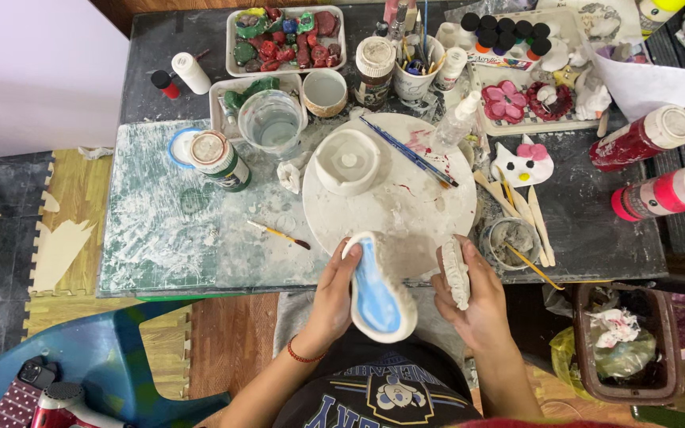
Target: The person paints a white ceramic figurine with a blue base coat using a paintbrush. They then apply a gray substance to the figurine's surface, smoothing it with their fingers. Finally, they use a small brush to apply a yellow substance to the figurine's details.
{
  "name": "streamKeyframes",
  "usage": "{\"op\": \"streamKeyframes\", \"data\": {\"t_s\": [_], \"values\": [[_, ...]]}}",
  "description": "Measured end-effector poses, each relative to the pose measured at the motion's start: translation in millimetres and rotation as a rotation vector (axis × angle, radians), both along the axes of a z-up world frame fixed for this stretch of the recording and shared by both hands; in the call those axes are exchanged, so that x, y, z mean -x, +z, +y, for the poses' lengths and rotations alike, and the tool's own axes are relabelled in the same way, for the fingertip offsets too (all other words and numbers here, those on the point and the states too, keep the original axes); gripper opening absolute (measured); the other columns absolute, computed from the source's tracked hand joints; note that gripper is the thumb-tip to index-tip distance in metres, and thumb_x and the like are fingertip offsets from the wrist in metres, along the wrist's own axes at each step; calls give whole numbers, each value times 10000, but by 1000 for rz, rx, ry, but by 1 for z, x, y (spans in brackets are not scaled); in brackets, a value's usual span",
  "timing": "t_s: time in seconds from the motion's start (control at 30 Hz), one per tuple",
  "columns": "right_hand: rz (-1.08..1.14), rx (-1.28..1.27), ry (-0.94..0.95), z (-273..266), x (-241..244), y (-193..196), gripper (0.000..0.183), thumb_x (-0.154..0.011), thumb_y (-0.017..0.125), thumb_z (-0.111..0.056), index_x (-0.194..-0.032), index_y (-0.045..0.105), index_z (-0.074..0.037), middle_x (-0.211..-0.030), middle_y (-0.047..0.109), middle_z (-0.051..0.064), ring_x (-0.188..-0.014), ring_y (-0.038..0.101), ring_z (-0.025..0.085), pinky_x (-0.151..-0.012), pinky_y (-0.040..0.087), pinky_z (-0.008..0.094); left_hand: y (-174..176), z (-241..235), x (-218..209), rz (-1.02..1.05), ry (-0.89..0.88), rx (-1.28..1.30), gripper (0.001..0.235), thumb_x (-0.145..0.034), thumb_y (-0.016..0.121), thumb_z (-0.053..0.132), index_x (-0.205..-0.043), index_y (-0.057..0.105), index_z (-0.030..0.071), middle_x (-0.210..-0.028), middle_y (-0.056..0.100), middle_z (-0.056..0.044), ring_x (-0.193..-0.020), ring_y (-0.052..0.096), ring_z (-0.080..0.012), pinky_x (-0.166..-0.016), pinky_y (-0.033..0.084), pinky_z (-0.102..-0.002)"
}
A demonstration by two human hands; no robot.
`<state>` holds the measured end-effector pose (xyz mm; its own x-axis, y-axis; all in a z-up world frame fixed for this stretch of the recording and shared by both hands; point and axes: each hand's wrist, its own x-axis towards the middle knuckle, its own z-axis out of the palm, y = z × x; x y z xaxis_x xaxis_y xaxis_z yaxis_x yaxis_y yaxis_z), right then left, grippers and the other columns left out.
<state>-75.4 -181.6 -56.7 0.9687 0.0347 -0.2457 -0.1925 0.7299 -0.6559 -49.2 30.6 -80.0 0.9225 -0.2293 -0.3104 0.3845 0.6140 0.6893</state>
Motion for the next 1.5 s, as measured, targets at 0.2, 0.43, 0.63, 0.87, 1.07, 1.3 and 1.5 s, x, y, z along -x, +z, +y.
{"op": "streamKeyframes", "data": {"t_s": [0.2,0.43,0.63,0.87,1.07,1.3,1.5], "values": [[-227,809,-171,16,6,11,270,-1107,477,-215,-1277,546,-17,-1059,604,47,-891,554,71,-767,462,224,12,-1,1,-312,-68,-412,204,-1124,490,223,-1167,561,36,-910,502,30,-831,430,-34,-723,399,-198],[-315,867,-178,22,17,15,176,-1104,497,-113,-1247,532,-19,-1078,609,49,-910,550,56,-817,492,222,39,-3,1,-414,-144,-557,210,-1111,482,241,-1164,543,47,-878,533,22,-822,459,-36,-729,436,-204],[-337,1014,-148,24,19,18,173,-1084,514,-107,-1225,523,-7,-1052,589,64,-928,556,80,-818,489,237,53,-1,0,-399,-199,-643,196,-1080,515,228,-1156,532,48,-817,573,-19,-750,503,-60,-652,451,-241],[-360,1128,-141,25,20,21,166,-1050,552,-79,-1182,478,-12,-1044,620,81,-879,539,70,-770,471,232,63,1,1,-442,-199,-695,159,-1089,518,185,-1137,531,35,-777,567,-52,-712,501,-78,-626,451,-265],[-255,1112,-159,24,20,22,173,-1029,565,-56,-1185,503,-10,-870,608,42,-758,525,48,-653,450,223,67,-3,1,-476,-204,-695,163,-1086,513,182,-1151,507,33,-719,579,-54,-626,524,-96,-561,445,-283],[-314,1129,-198,23,22,17,183,-1042,564,-54,-1207,503,-4,-912,595,49,-805,531,54,-697,463,227,67,-4,3,-467,-236,-716,165,-1075,516,170,-1158,504,29,-729,603,-67,-628,562,-101,-568,459,-282],[-372,1130,-149,14,26,8,194,-1037,564,-65,-1207,497,1,-960,645,75,-819,579,63,-723,497,232,69,-3,3,-515,-202,-717,148,-1074,520,141,-1161,514,21,-782,625,-78,-665,574,-109,-605,480,-287]]}}
